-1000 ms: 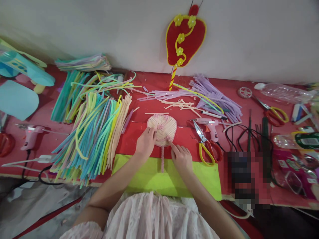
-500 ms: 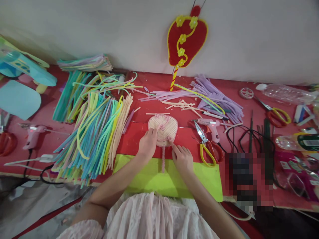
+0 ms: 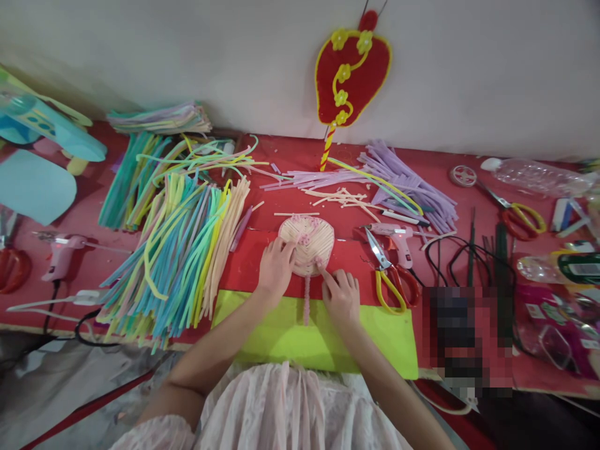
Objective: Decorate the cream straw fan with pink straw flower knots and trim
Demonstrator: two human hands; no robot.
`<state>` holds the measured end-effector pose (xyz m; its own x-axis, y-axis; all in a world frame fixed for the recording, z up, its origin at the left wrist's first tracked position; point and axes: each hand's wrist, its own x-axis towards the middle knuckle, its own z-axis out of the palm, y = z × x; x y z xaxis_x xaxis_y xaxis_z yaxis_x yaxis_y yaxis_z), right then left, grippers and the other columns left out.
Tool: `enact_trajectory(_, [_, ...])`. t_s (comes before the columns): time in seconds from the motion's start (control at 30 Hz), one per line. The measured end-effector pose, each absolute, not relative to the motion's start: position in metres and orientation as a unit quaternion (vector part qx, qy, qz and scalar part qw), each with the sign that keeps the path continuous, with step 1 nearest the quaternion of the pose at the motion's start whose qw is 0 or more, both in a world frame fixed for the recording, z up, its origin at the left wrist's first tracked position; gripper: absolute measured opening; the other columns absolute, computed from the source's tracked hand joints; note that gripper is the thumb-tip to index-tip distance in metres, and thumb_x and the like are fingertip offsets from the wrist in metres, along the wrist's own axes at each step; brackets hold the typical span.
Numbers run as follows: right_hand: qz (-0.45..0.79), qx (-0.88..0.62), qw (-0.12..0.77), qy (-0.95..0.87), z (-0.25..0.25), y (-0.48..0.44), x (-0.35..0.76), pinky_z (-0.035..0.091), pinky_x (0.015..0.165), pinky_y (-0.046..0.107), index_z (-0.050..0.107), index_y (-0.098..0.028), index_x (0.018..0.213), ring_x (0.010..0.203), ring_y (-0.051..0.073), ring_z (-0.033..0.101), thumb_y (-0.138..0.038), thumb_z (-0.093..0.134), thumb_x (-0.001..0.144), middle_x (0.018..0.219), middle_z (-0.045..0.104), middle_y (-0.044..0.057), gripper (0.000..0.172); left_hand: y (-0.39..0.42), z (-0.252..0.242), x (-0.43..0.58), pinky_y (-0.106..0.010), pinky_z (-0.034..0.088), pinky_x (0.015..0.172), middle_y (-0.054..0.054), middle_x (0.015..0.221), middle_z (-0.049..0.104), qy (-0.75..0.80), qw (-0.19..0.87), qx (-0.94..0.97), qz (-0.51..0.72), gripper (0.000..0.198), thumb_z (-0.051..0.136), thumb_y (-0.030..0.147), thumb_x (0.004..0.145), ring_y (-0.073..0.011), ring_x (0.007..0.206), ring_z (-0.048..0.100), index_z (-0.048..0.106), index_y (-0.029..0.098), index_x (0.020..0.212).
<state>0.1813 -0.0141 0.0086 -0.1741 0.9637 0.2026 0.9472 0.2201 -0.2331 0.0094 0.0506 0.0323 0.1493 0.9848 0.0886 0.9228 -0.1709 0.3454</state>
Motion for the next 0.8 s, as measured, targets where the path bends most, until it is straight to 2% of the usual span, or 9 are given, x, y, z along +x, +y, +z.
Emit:
enact_trajectory(0.13, [0.034,-0.627,0.178,-0.758,0.007,-0.016,0.180,0.034,0.069,0.032,0.060,-0.022,0.119,0.077,0.020,0.041,-0.012,0.043,0.086,0.084,0.052,0.007,0.038,0.052,0.029,0.007,-0.032,0.044,0.078,-0.006,0.087,0.058,0.622,0.122,0.752,0.178,0.014,0.047,0.013,0.086,-0.0193,0.083,0.055,0.059,0.017,0.090])
enact_trajectory(0.37, [0.034,-0.626,0.185,-0.757,0.006,-0.016,0.180,0.034,0.070,0.032,0.060,-0.022,0.120,0.076,0.020,0.040,-0.012,0.043,0.086,0.083,0.052,0.006,0.039,0.052,0.030,0.009,-0.033,0.045,0.080,-0.006,0.084,0.059,0.607,0.110,0.766,0.183,0.014,0.045,0.013,0.087,-0.0196,0.082,0.057,0.058,0.017,0.082])
enact_trajectory(0.47, [0.026,-0.624,0.187,-0.758,0.006,-0.015,0.180,0.034,0.069,0.032,0.061,-0.022,0.118,0.075,0.019,0.040,-0.012,0.043,0.087,0.081,0.053,0.006,0.037,0.051,0.033,0.008,-0.037,0.045,0.082,-0.008,0.093,0.061,0.631,0.119,0.743,0.190,0.010,0.051,0.015,0.084,-0.0218,0.087,0.057,0.060,0.019,0.085])
enact_trajectory(0.6, [0.024,-0.626,0.186,-0.757,0.006,-0.015,0.181,0.035,0.069,0.032,0.063,-0.021,0.115,0.076,0.019,0.041,-0.012,0.044,0.086,0.082,0.053,0.006,0.036,0.052,0.032,0.006,-0.047,0.037,0.099,-0.011,0.127,0.051,0.657,0.114,0.712,0.222,0.005,0.057,0.017,0.081,-0.0272,0.116,0.049,0.060,0.020,0.085])
enact_trajectory(0.7, [0.028,-0.626,0.193,-0.755,0.007,-0.016,0.180,0.037,0.073,0.033,0.062,-0.022,0.115,0.081,0.020,0.042,-0.011,0.044,0.085,0.090,0.053,0.008,0.037,0.053,0.028,0.005,-0.048,0.030,0.107,-0.010,0.128,0.052,0.627,0.141,0.728,0.239,0.007,0.053,0.014,0.083,-0.0241,0.121,0.047,0.057,0.019,0.083])
enact_trajectory(0.8, [0.028,-0.621,0.208,-0.755,0.008,-0.016,0.179,0.039,0.083,0.037,0.060,-0.022,0.116,0.096,0.022,0.044,-0.008,0.043,0.084,0.106,0.051,0.010,0.039,0.055,0.023,0.005,-0.046,0.032,0.107,-0.010,0.124,0.056,0.610,0.157,0.734,0.256,0.009,0.052,0.011,0.082,-0.0221,0.117,0.051,0.055,0.019,0.082])
